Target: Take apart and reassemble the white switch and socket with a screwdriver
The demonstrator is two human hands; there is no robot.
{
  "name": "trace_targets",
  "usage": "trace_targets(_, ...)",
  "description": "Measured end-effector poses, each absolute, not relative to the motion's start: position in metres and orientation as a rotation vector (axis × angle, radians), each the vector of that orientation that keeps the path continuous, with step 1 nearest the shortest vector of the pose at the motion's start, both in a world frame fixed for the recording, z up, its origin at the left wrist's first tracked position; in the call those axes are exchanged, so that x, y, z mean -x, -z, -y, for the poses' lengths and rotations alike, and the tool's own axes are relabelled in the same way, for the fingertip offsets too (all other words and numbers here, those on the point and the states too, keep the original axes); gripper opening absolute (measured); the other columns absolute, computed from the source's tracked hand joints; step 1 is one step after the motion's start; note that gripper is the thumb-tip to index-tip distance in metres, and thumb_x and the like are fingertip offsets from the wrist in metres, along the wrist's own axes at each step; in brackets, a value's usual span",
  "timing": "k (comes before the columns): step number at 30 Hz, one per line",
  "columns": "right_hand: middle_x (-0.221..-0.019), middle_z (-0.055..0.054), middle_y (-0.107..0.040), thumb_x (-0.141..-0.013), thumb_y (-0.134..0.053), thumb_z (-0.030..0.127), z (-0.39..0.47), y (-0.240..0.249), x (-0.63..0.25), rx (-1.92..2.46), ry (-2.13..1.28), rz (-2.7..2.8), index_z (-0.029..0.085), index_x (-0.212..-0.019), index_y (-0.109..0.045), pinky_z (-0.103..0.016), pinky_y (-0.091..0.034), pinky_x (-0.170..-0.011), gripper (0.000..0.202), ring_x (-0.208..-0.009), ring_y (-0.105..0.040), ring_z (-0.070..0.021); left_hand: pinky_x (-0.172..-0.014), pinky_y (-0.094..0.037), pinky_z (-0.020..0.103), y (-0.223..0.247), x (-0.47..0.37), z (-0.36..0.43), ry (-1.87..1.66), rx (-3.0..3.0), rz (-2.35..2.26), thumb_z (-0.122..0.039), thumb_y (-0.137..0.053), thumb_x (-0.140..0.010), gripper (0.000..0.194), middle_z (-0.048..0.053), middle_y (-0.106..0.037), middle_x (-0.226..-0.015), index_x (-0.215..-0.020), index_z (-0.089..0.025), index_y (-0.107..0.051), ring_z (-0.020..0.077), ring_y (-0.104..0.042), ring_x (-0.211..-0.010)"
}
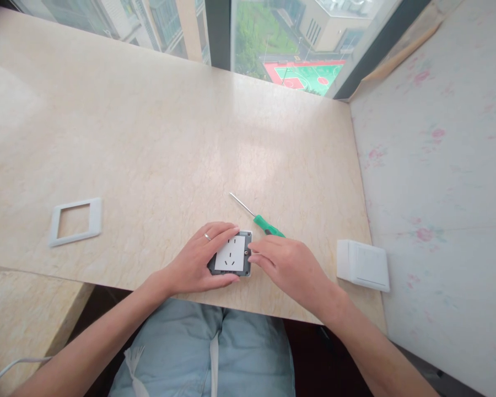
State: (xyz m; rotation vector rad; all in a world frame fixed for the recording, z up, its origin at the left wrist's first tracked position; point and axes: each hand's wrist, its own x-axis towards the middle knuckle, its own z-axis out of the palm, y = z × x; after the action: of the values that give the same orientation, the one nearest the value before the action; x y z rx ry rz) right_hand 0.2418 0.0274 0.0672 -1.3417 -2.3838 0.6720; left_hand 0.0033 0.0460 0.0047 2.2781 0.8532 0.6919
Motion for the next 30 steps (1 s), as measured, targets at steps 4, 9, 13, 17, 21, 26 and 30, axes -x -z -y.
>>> trace_targets(4,-0.095,-0.003,-0.078,-0.095,-0.064,0.026,-0.029,-0.067,-0.256,1.488,-0.677,2.187,0.022,-0.105,-0.072,-0.031,-0.059,-0.074,0.013,-0.081,-0.073,-0.0183,-0.109,-0.044,0.053,-0.005,-0.003,-0.046,-0.687,-2.272,-0.857,-0.056,-0.071,-0.083,0.083,0.017,-0.053,-0.141,-0.149,-0.02,-0.036,0.0339,-0.051,-0.129)
trace_targets(9,-0.101,-0.007,-0.075,-0.096,-0.062,0.024,-0.03,-0.066,-0.259,1.386,-0.61,2.157,0.021,-0.109,-0.071,-0.034,-0.058,-0.081,0.016,-0.091,-0.07,-0.0196,-0.108,-0.044,0.053,-0.006,-0.003,-0.046,-0.668,-2.271,-0.863,-0.056,-0.072,-0.083,0.083,0.017,-0.054,-0.141,-0.149,-0.022,-0.034,0.0335,-0.052,-0.129)
trace_targets(13,-0.1,-0.007,-0.074,-0.097,-0.061,0.02,-0.029,-0.062,-0.244,1.292,-0.659,2.252,0.019,-0.108,-0.071,-0.035,-0.057,-0.082,0.015,-0.093,-0.068,-0.0199,-0.108,-0.044,0.053,-0.005,-0.003,-0.046,-0.695,-2.272,-0.856,-0.055,-0.072,-0.082,0.083,0.017,-0.054,-0.14,-0.149,-0.022,-0.034,0.0332,-0.053,-0.128)
trace_targets(17,-0.089,-0.006,-0.073,-0.099,-0.056,0.018,-0.029,-0.059,-0.232,1.284,-0.641,2.315,0.018,-0.094,-0.072,-0.035,-0.057,-0.077,0.017,-0.085,-0.067,-0.0199,-0.108,-0.044,0.053,-0.004,-0.004,-0.046,-0.698,-2.269,-0.86,-0.056,-0.071,-0.083,0.084,0.017,-0.054,-0.14,-0.15,-0.022,-0.034,0.0334,-0.053,-0.128)
trace_targets(21,-0.087,-0.007,-0.072,-0.1,-0.053,0.017,-0.028,-0.058,-0.23,1.26,-0.59,2.374,0.018,-0.092,-0.072,-0.036,-0.058,-0.076,0.02,-0.084,-0.068,-0.0206,-0.108,-0.044,0.054,-0.005,-0.004,-0.046,-0.687,-2.263,-0.86,-0.057,-0.071,-0.083,0.085,0.016,-0.055,-0.14,-0.151,-0.024,-0.033,0.0341,-0.053,-0.128)
trace_targets(26,-0.093,-0.006,-0.074,-0.099,-0.052,0.014,-0.024,-0.062,-0.233,1.307,-0.659,2.351,0.02,-0.097,-0.071,-0.035,-0.059,-0.077,0.02,-0.087,-0.069,-0.0203,-0.108,-0.044,0.054,-0.006,-0.004,-0.046,-0.674,-2.253,-0.867,-0.057,-0.071,-0.082,0.084,0.017,-0.054,-0.141,-0.15,-0.023,-0.035,0.0342,-0.053,-0.129)
trace_targets(30,-0.095,-0.006,-0.074,-0.099,-0.052,0.013,-0.023,-0.061,-0.234,1.331,-0.719,2.312,0.021,-0.098,-0.07,-0.036,-0.059,-0.08,0.019,-0.09,-0.069,-0.0202,-0.108,-0.044,0.054,-0.006,-0.004,-0.046,-0.685,-2.253,-0.862,-0.058,-0.071,-0.082,0.083,0.017,-0.054,-0.141,-0.149,-0.023,-0.035,0.0341,-0.053,-0.129)
